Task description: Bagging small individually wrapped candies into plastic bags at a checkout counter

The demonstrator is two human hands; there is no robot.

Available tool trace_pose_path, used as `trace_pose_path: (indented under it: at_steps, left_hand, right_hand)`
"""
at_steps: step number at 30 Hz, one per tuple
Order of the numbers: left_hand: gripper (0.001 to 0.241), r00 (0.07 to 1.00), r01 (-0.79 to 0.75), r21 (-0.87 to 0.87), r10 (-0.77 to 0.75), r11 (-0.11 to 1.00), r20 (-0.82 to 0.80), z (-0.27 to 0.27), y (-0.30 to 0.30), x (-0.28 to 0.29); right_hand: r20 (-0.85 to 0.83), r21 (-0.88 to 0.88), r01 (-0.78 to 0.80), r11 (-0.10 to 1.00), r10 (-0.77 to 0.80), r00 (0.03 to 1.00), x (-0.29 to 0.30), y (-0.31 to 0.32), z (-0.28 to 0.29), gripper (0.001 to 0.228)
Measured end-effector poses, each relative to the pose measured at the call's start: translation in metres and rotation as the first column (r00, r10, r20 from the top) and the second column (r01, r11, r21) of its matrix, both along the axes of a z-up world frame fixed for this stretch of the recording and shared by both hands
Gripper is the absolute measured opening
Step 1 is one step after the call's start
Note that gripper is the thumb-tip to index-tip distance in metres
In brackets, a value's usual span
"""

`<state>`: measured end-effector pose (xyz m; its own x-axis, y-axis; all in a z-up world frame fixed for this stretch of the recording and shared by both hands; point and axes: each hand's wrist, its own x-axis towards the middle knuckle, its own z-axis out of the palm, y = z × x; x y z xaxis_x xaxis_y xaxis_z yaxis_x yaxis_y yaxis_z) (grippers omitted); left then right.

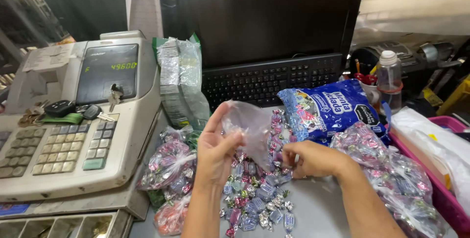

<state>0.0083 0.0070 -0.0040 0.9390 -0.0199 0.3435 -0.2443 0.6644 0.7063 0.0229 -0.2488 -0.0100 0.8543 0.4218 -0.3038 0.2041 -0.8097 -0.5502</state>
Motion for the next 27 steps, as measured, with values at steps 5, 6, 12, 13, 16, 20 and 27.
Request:
trace_pose_path:
  at_steps: [5,6,12,13,16,20,27]
  left_hand:
    - [0.076,0.991,-0.113,0.009,0.113,0.994,-0.077,-0.021,0.002,0.011]
    - [0.076,0.993,-0.103,-0.004,0.103,0.995,-0.058,-0.018,0.001,0.01]
    - [0.08,0.994,-0.105,0.048,0.107,0.993,-0.037,-0.007,0.002,0.003]
    - [0.08,0.991,-0.122,0.077,0.125,0.99,-0.038,-0.006,0.002,0.003]
    - [0.074,0.966,-0.184,0.287,0.228,0.94,-0.125,-0.011,-0.001,0.0]
    - [0.075,0.98,-0.176,0.369,0.198,0.913,-0.022,-0.006,-0.007,-0.005]
    - [0.08,0.999,-0.04,0.42,0.048,0.907,-0.01,0.0,-0.014,-0.016]
  right_hand:
    - [0.025,0.082,0.03,0.996,-0.032,0.999,-0.001,-0.009,0.003,0.04]
    - [0.059,0.028,0.027,0.999,-0.028,0.998,0.003,-0.015,-0.01,0.045]
    - [0.111,-0.036,0.074,0.997,-0.07,0.991,-0.001,-0.011,-0.004,0.013]
    - [0.141,0.013,0.09,0.996,-0.091,0.986,-0.004,-0.009,0.001,0.009]
    - [0.201,0.189,0.121,0.974,-0.159,0.967,-0.013,-0.005,0.028,0.013]
    - [0.327,0.505,0.144,0.851,-0.343,0.881,-0.021,0.007,0.031,0.019]
    - [0.484,0.583,-0.228,0.78,-0.107,0.869,-0.03,0.043,0.034,0.027]
